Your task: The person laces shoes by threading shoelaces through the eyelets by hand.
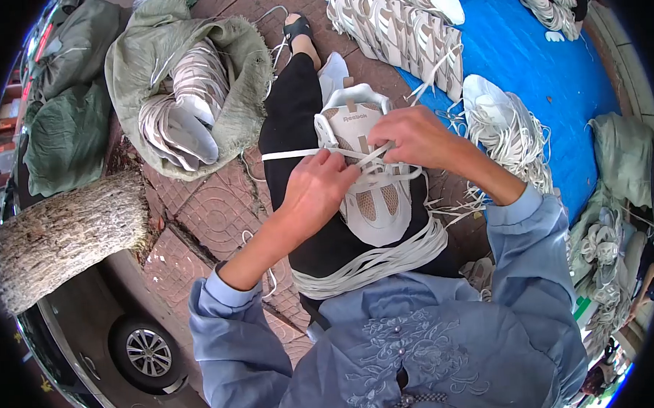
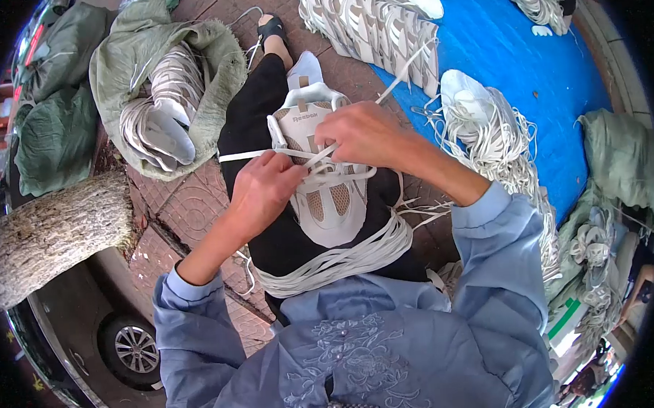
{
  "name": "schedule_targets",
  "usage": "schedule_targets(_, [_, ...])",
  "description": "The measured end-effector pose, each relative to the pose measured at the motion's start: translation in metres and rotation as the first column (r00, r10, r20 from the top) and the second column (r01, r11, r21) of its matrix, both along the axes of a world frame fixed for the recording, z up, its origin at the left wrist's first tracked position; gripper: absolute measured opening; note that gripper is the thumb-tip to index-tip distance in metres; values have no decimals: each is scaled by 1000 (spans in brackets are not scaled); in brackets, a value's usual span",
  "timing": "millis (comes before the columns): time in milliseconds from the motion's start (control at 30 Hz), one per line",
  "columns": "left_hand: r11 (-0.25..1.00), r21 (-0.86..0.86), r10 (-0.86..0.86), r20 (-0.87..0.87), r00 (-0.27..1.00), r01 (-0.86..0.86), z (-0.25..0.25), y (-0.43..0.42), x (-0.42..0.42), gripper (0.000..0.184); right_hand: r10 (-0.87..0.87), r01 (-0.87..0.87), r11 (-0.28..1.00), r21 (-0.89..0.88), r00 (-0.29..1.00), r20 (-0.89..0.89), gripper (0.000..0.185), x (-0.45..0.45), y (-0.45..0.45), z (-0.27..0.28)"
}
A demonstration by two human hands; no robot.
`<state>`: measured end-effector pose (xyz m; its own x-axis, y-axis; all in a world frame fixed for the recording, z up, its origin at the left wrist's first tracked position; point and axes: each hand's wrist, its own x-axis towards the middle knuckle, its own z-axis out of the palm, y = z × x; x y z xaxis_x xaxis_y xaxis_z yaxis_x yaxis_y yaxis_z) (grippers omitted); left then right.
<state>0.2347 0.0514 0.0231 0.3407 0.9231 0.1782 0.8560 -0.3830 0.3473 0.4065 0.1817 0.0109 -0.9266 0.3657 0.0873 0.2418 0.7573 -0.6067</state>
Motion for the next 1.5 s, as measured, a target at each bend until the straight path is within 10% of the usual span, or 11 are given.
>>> schedule_targets(233, [948, 315, -35, -31, 999, 43, -12, 4, -1, 17, -84, 73, 935, -347, 996, -16, 14, -3, -11, -9])
schedule_targets(333, [879, 437, 237, -48, 970, -193, -33, -9, 4, 16, -220, 100, 675, -731, 973, -70, 13, -2, -13, -8])
schedule_targets(433, [910, 361, 249, -86, 965, -203, -41, -23, 11, 18, -96, 34, 929, -369, 984, -150, 9, 7, 4, -3])
schedule_targets(500, [915, 350, 238, -69, 969, -200, -41, -25, 11, 19, 77, 48, 906, 421, 958, -275, 6, 12, 31, 1])
schedule_targets(667, [906, 325, 262, 73, 962, -272, -7, -4, 10, 25, -66, 92, 982, 167, 986, -156, 7, 17, 30, -19])
schedule_targets(1200, [984, 166, 67, 10, 998, -67, 8, 16, -5, 12, -29, 223, 844, 487, 926, -375, 12, 29, -26, 2])
schedule_targets(1300, [982, 104, 160, -26, 987, -156, 8, 16, -8, 10, -63, 200, 940, 275, 896, -439, 11, 20, -25, 19])
schedule_targets(1367, [980, 97, 173, 1, 985, -172, 3, 13, -10, 11, -277, 211, 930, -302, 941, -195, 11, 15, -26, 25])
schedule_targets(1500, [972, 82, 210, 127, 969, -221, -4, 8, -12, 13, -150, 191, 934, 302, 977, -152, 27, 22, 7, -17])
